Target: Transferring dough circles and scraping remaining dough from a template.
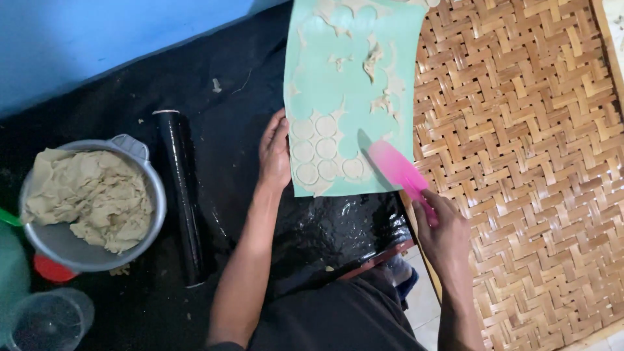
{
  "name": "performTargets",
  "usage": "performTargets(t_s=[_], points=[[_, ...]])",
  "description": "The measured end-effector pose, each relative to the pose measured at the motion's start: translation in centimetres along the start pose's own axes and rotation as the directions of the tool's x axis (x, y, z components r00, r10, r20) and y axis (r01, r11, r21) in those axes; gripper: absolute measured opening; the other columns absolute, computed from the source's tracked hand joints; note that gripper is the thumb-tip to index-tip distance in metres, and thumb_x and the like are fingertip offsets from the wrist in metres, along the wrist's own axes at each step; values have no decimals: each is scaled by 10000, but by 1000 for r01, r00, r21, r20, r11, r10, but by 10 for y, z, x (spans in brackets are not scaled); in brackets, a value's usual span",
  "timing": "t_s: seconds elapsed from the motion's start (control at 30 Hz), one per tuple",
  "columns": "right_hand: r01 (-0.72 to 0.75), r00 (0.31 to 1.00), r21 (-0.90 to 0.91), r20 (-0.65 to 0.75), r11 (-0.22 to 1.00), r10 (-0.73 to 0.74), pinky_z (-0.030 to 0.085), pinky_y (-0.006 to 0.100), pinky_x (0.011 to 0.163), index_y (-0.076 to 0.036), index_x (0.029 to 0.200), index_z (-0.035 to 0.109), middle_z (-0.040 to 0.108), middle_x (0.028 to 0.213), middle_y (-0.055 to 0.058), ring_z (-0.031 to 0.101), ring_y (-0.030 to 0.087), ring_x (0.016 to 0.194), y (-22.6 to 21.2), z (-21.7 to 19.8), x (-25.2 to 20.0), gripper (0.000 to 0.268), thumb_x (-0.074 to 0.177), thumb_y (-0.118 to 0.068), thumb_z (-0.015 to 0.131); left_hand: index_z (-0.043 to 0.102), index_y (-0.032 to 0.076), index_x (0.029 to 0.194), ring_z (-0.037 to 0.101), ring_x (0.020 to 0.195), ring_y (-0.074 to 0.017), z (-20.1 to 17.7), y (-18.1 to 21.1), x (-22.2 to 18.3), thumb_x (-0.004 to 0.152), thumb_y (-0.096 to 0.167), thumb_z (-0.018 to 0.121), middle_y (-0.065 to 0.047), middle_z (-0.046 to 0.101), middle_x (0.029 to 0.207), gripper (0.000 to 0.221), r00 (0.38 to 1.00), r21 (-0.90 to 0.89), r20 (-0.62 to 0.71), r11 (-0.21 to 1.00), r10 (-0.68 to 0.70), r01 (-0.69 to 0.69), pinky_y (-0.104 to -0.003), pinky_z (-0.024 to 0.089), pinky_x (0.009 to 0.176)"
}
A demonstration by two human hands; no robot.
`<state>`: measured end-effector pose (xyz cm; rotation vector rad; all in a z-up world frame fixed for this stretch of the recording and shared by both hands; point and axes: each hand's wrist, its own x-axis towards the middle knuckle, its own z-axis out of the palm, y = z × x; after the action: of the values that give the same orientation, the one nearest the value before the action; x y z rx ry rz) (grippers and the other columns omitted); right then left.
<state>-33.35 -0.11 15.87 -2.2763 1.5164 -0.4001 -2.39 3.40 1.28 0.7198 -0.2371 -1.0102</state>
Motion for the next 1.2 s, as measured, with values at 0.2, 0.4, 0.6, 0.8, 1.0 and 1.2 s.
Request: performTargets(t_s=[0.2,0.4,0.6,0.8,1.0,1.2], points=[[-50,995,-107,86,993,59,553,420,684,-63,1164,752,728,900,158,714,319,731,-3,-6,-4,297,957,-271,704,543,20,1391,605,1214,-180,-3,-5,4,1117,157,471,-107,638,1319,315,1000,-5,-26,1000,13,-13,-340,484,1074],[0,996,-130,92,992,12,548,438,669,-60,1177,752,728,924,158,706,343,753,-10,-10,2,317,958,-281,691,543,27,1391,605,1197,-173,-5,-8,5,1111,162,470,-91,639,1310,319,999,42,-45,999,21,-19,-334,485,1058],[-63,980,-199,175,978,99,550,452,651,-98,1216,743,739,955,141,717,345,744,-21,-14,10,348,969,-327,659,544,26,1390,596,1201,-161,-2,-6,3,1116,175,458,-82,632,1317,324,997,85,-60,996,39,-34,-323,480,1052],[-21,975,-178,215,984,60,557,453,686,-116,1214,755,744,968,133,719,350,770,-20,-10,11,345,960,-328,658,555,12,1383,596,1202,-161,6,-4,1,1119,168,436,-85,631,1323,329,991,158,-97,985,89,-73,-326,481,1054],[16,980,-75,200,997,-1,554,414,690,-76,1164,770,742,887,159,717,314,751,4,3,18,333,936,-315,724,553,12,1393,588,1195,-157,-9,-18,6,1135,171,426,-90,633,1313,329,992,144,-77,985,102,-91,-324,475,1058],[-273,908,221,381,936,175,554,308,607,-31,1186,738,764,794,72,701,139,650,35,19,29,409,882,-304,755,547,24,1392,589,1203,-152,-1,-9,3,1125,177,423,-81,627,1322,331,992,162,-86,984,90,-75,-319,475,1058]])
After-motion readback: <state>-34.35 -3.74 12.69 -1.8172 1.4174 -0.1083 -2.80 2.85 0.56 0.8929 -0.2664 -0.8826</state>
